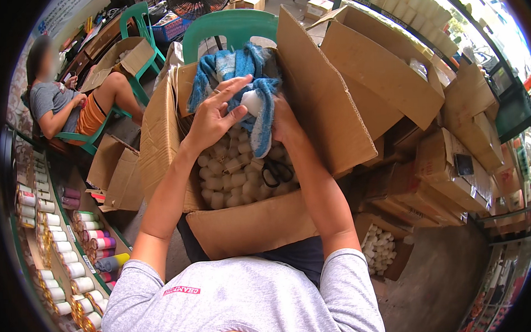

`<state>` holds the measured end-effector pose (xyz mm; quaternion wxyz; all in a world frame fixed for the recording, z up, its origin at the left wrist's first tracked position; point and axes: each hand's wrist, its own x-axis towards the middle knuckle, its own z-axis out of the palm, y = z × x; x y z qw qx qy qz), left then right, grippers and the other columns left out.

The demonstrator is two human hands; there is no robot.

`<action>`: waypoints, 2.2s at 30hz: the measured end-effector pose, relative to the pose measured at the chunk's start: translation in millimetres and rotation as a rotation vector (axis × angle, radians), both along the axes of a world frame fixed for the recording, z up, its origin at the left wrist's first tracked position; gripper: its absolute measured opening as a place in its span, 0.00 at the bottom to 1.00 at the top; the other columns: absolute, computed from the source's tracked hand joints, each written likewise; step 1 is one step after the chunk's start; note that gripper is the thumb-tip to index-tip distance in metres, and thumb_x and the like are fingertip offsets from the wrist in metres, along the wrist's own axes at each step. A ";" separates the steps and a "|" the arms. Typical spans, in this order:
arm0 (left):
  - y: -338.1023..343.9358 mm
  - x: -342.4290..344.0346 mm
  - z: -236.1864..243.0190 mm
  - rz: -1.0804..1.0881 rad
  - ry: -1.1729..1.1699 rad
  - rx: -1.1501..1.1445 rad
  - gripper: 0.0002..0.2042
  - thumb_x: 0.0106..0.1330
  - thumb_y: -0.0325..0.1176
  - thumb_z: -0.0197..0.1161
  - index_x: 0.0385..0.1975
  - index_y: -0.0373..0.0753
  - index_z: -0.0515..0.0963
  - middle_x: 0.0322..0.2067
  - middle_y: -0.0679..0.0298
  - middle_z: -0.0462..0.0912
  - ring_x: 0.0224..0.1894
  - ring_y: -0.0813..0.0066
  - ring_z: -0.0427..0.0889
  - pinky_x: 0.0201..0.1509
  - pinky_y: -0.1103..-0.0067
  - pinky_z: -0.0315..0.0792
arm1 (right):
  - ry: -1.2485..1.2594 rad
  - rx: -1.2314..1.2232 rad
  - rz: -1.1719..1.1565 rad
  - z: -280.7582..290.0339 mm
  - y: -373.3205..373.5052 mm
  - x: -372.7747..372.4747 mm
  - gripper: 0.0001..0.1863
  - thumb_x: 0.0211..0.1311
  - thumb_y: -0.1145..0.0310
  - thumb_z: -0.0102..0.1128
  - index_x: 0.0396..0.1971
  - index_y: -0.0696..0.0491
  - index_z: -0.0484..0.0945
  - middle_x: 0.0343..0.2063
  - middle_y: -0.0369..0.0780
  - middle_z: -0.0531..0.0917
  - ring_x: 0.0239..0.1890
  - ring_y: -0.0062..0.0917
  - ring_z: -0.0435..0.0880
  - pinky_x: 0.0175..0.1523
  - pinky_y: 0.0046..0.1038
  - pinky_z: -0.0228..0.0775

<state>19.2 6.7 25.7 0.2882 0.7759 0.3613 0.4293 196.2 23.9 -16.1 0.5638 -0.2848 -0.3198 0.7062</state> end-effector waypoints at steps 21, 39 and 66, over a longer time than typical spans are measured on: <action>-3.2 1.2 -11.1 0.260 0.118 0.091 0.15 0.59 0.31 0.65 0.45 0.39 0.74 0.33 0.58 0.82 0.33 0.64 0.83 0.36 0.73 0.76 | -0.604 0.556 -0.277 -7.3 -6.7 -22.2 0.10 0.63 0.71 0.55 0.41 0.59 0.78 0.34 0.39 0.83 0.36 0.21 0.78 0.44 0.27 0.72; 24.1 -30.1 -30.7 -0.380 -1.100 -1.098 0.26 0.77 0.53 0.29 0.40 0.38 0.70 0.22 0.67 0.66 0.16 0.81 0.56 0.21 0.82 0.52 | -2.003 0.386 0.172 -7.1 2.6 36.5 0.12 0.57 0.75 0.63 0.42 0.57 0.81 0.35 0.43 0.85 0.37 0.22 0.82 0.44 0.26 0.75; 14.9 -27.3 -16.6 -0.346 -1.255 -1.057 0.20 0.59 0.32 0.69 0.46 0.31 0.69 0.49 0.45 0.77 0.42 0.66 0.82 0.46 0.74 0.81 | -0.981 0.619 -0.623 30.4 -59.5 -32.0 0.04 0.53 0.76 0.66 0.30 0.55 0.85 0.22 0.36 0.75 0.21 0.18 0.75 0.27 0.24 0.66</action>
